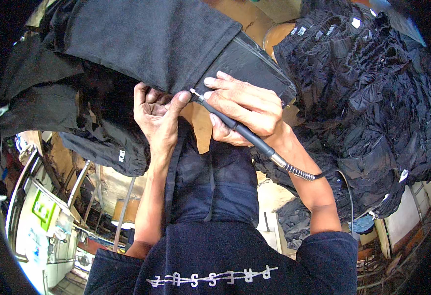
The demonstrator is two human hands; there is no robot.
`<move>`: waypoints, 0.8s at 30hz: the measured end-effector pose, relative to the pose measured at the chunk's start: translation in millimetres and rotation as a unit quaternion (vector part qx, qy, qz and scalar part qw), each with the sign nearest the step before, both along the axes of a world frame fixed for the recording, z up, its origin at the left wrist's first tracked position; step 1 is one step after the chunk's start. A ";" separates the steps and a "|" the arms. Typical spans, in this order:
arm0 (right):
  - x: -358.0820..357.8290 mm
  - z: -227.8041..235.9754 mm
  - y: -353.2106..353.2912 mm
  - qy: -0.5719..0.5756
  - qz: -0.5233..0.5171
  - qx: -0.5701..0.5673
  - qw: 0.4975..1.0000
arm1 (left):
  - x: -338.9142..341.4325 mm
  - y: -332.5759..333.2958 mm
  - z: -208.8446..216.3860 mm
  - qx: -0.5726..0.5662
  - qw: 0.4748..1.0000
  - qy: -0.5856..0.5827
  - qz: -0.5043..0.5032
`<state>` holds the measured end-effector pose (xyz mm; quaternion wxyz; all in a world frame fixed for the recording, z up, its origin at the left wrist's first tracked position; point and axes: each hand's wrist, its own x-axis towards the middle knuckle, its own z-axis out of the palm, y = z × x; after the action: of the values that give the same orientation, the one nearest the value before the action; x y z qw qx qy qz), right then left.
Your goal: The person uses a handheld electric fabric trimmer to remove loose threads and excess fabric from the edges and seams of black pants. They handle multiple pants one at a time, rotating each garment to trim different areas before placing it aside and picking up the next.
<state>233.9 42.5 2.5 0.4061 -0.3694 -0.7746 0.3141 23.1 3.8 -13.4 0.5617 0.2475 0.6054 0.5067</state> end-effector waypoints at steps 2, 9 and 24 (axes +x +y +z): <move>-0.4 0.3 0.2 -0.001 0.007 -0.008 1.000 | 0.6 0.2 -0.1 0.007 1.000 0.007 -0.007; -1.7 1.0 0.9 -0.007 0.003 -0.010 1.000 | 0.0 1.0 -0.2 0.016 1.000 -0.011 -0.009; -1.7 3.4 2.1 -0.023 -0.054 -0.010 0.998 | 1.0 -0.3 -2.0 0.026 0.999 -0.020 -0.004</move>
<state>232.2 44.6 5.9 0.4006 -0.4221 -0.7595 0.2907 24.1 3.5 -15.4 0.5691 0.2541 0.5801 0.5245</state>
